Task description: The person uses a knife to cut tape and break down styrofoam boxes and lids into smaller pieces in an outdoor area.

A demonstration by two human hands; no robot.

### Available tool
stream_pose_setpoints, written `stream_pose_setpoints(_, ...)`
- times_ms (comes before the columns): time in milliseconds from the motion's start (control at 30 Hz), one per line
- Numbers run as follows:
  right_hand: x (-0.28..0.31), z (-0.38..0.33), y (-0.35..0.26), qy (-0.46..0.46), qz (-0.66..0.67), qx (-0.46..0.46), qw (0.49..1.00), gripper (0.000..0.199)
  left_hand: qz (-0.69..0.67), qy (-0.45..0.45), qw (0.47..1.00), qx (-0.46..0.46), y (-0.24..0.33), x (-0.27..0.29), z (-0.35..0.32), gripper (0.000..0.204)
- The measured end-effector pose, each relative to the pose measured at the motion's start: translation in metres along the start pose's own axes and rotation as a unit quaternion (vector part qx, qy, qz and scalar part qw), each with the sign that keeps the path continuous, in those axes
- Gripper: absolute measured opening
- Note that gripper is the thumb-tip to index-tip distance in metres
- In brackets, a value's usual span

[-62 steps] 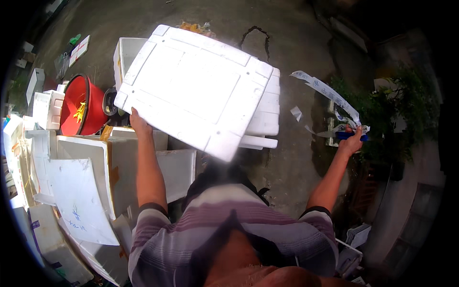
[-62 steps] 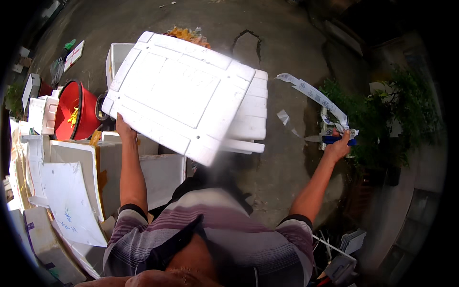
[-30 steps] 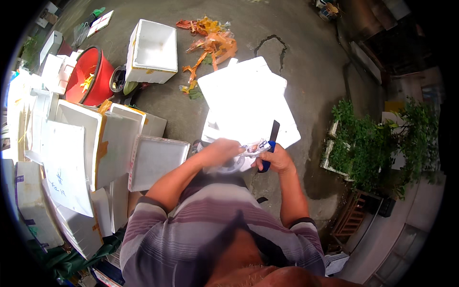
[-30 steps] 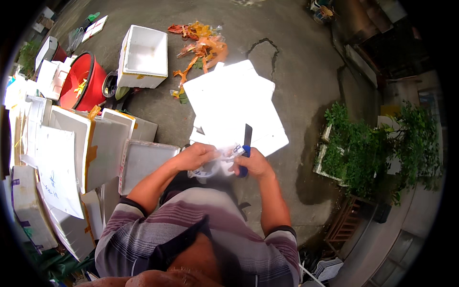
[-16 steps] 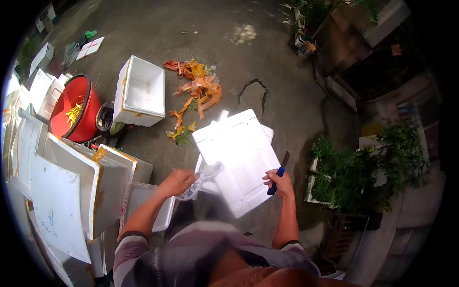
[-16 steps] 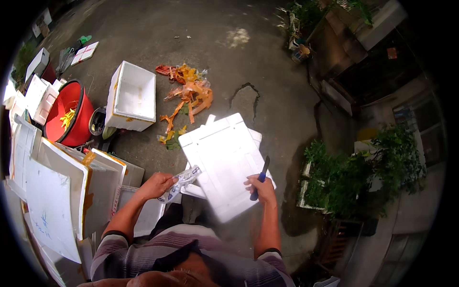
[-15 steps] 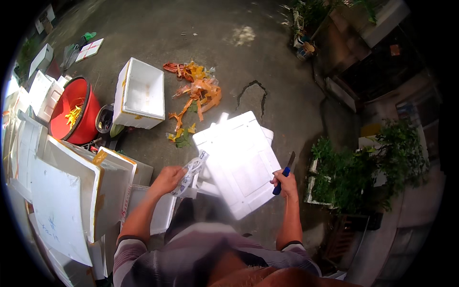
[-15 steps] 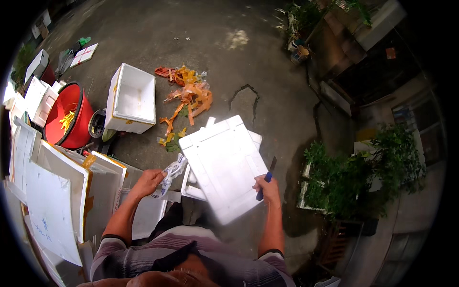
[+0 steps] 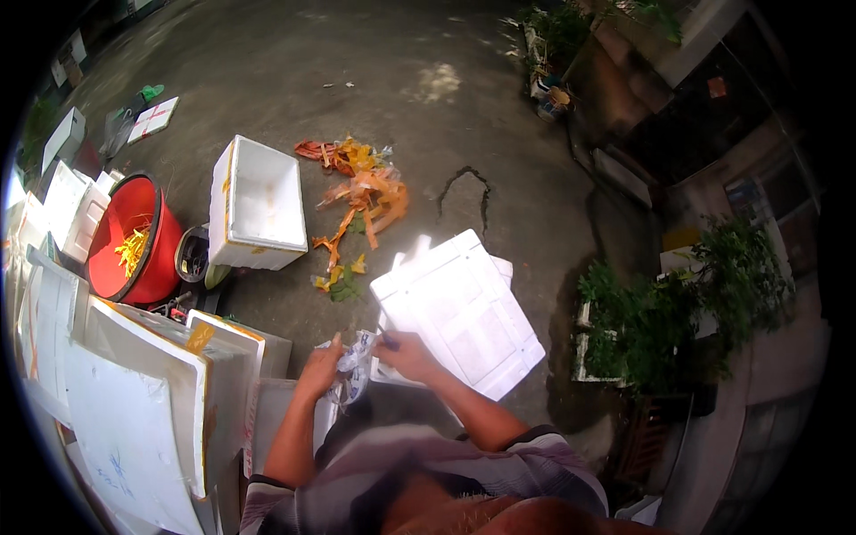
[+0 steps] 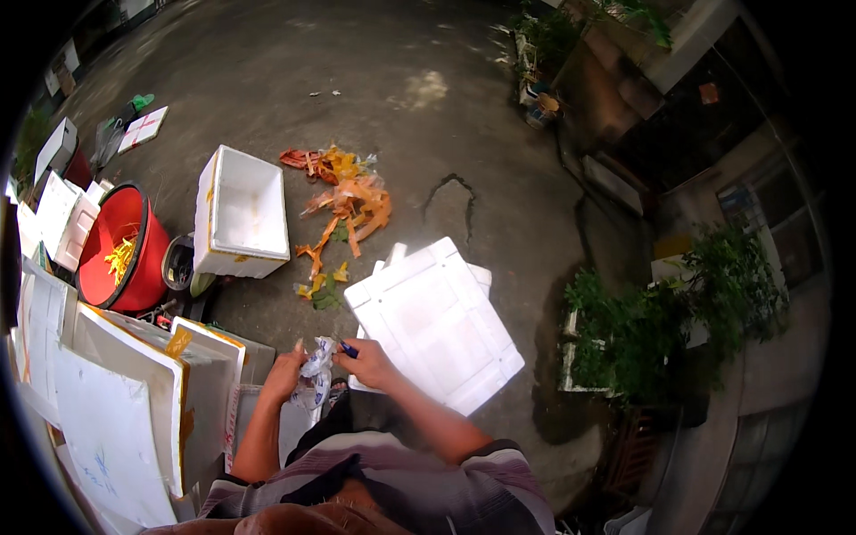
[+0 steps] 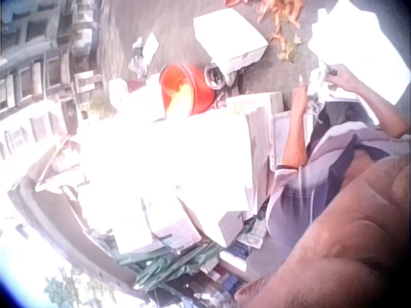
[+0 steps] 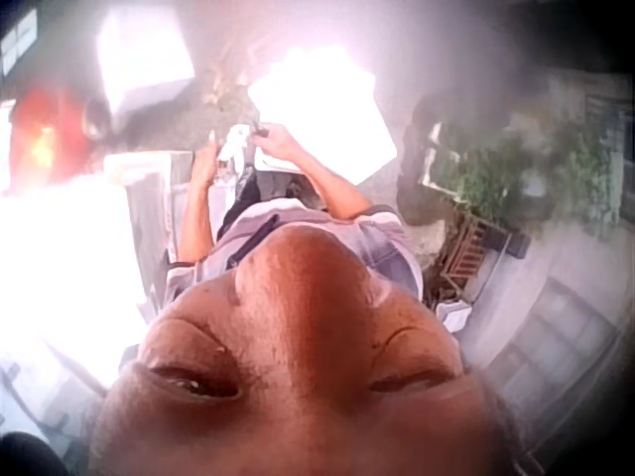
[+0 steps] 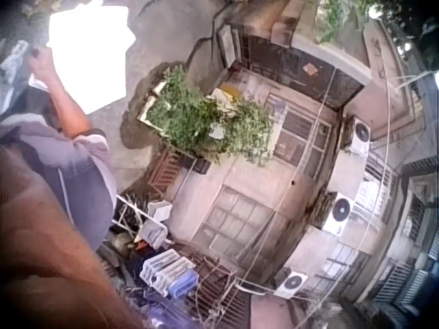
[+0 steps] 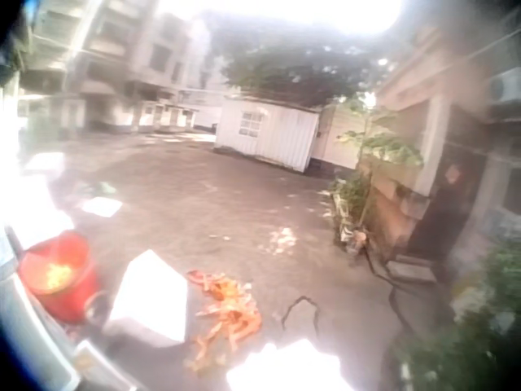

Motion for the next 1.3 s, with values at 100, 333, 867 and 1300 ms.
stream_pose_setpoints(100,-0.011,0.011,-0.011,-0.023,0.005,0.007,1.000,0.016,-0.130,0.048,0.988,0.062,-0.051,0.020,0.006,0.062)
stream_pose_setpoints(333,-0.045,0.023,-0.013,-0.086,0.177,-0.072,0.978,0.012,-0.536,0.060,0.830,0.146,-0.068,0.024,-0.015,0.064)
stream_pose_setpoints(867,0.046,0.164,-0.007,0.113,0.064,-0.035,0.991,0.015,-0.391,0.207,0.886,0.139,-0.137,0.063,-0.053,0.036)
stream_pose_setpoints(1300,-0.054,0.097,0.051,-0.042,0.066,-0.148,0.986,0.015,-0.324,0.195,0.918,0.118,-0.097,0.019,-0.003,0.029)
Point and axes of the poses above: each hand's wrist, its own z-axis towards the middle knuckle, its own x-axis out of the back of the hand, y = z × x, the point moved 9 cm from there along z, towards the middle knuckle, and after that the axes turned 11 degrees about z, right-handed, at the moved point
